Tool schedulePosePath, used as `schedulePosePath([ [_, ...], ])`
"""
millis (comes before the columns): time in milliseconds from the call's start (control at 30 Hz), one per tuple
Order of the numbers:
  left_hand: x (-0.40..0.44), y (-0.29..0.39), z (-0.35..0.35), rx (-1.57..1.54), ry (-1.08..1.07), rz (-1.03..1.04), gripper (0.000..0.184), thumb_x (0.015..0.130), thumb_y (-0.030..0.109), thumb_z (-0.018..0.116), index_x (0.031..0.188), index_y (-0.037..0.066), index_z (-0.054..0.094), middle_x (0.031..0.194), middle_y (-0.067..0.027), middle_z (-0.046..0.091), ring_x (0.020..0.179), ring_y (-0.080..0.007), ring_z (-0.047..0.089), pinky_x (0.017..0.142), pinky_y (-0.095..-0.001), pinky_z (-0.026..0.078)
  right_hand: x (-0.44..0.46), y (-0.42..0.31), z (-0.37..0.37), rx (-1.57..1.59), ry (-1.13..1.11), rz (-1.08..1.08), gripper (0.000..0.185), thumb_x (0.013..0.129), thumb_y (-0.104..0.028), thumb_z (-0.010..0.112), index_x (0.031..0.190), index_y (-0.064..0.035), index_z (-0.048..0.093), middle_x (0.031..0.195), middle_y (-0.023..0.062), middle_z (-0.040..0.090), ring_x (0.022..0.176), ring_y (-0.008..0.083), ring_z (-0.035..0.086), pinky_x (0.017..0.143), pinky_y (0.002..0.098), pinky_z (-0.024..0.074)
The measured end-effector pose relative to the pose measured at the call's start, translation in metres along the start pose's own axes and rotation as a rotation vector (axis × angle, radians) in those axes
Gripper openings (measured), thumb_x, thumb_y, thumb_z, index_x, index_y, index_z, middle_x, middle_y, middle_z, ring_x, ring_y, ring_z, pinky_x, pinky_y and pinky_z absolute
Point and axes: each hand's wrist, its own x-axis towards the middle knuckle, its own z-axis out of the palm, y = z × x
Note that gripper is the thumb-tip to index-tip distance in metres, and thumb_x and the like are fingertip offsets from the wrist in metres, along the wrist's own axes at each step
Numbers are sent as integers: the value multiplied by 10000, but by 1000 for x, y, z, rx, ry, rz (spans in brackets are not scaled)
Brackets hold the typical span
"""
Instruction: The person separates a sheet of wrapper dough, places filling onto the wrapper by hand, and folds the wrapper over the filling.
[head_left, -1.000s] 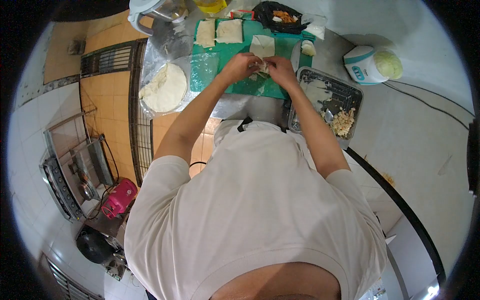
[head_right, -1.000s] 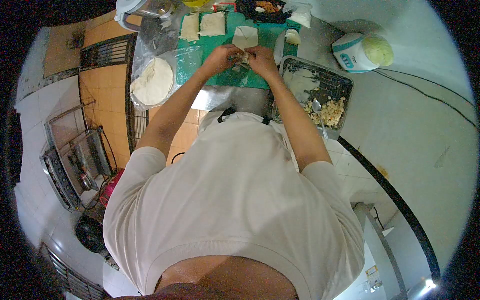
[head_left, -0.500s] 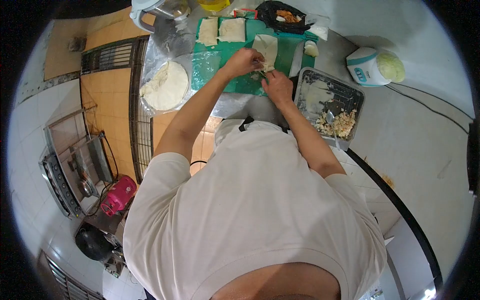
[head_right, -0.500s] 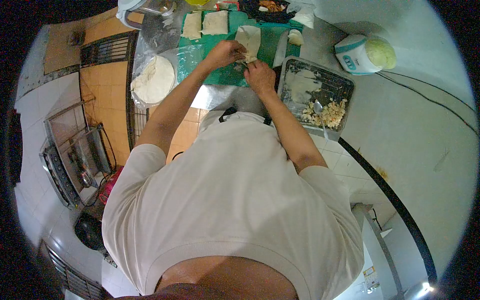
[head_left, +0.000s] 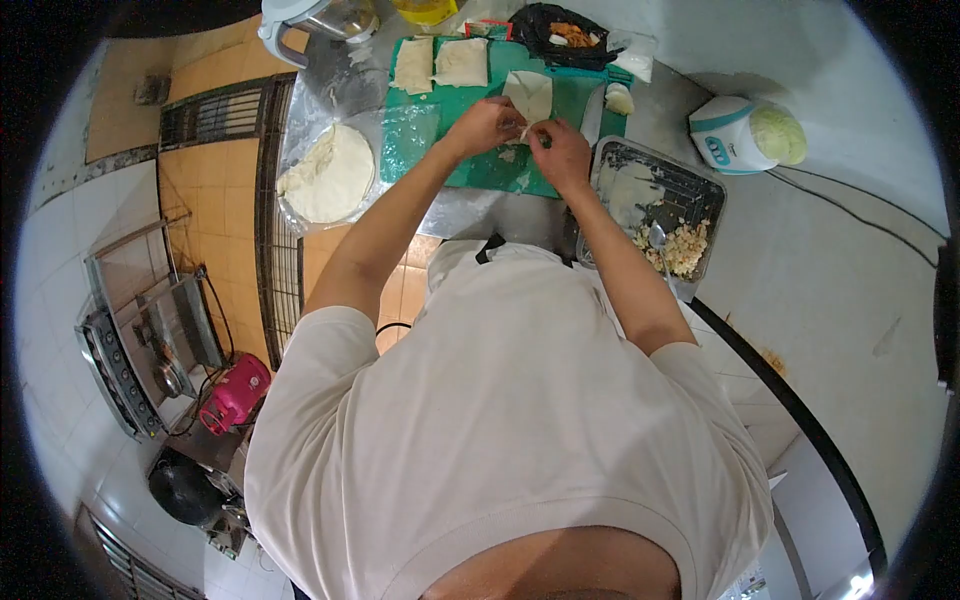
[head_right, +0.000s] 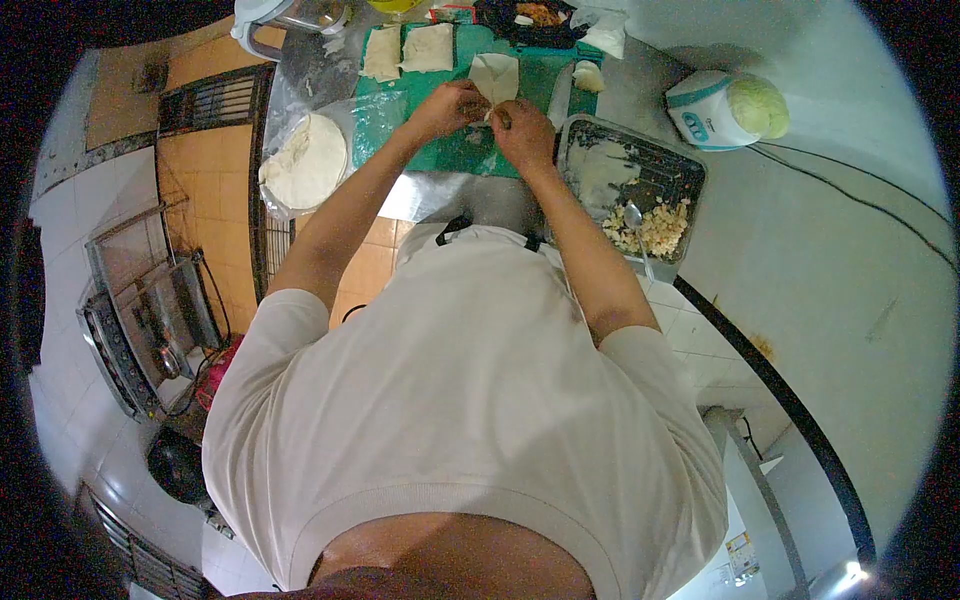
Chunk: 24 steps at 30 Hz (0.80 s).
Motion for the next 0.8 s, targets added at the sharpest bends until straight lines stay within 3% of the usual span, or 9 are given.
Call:
schedulePosePath([
  [200,-2,12,-7,-91,-65,-186,226,799,110,736,1015,51,705,1007,-143,708,873,-320,694,782,-407,566,11,4,7,2,-19,35,226,856,-315,679,947,-124,758,953,121,725,858,344,690,747,458,544],
  [400,-18,18,-7,237,-16,149,362,841,187,718,1172,66,638,1190,-109,651,1075,-321,636,881,-414,544,21,2,7,64,-86,174,216,833,-299,698,917,-118,780,892,122,743,810,344,708,730,441,562],
  [500,-23,18,-2,330,-124,134,373,857,218,697,1186,59,620,1229,-94,619,1138,-318,592,923,-420,523,24,6,9,59,-97,186,211,829,-288,698,903,-112,787,863,124,743,784,346,710,731,438,566],
  [633,-22,16,1,369,-101,191,326,852,202,685,1139,55,636,1173,-92,635,1097,-308,602,927,-414,516,24,13,7,71,-136,93,209,824,-256,685,930,-99,775,933,149,737,838,361,703,754,451,566],
  [800,-17,12,3,332,7,229,211,839,191,692,1006,64,706,1047,-55,661,1028,-261,630,859,-385,543,4,2,-14,-71,-69,-162,361,788,-163,706,1136,-78,664,1140,156,655,1041,368,641,867,455,542],
])
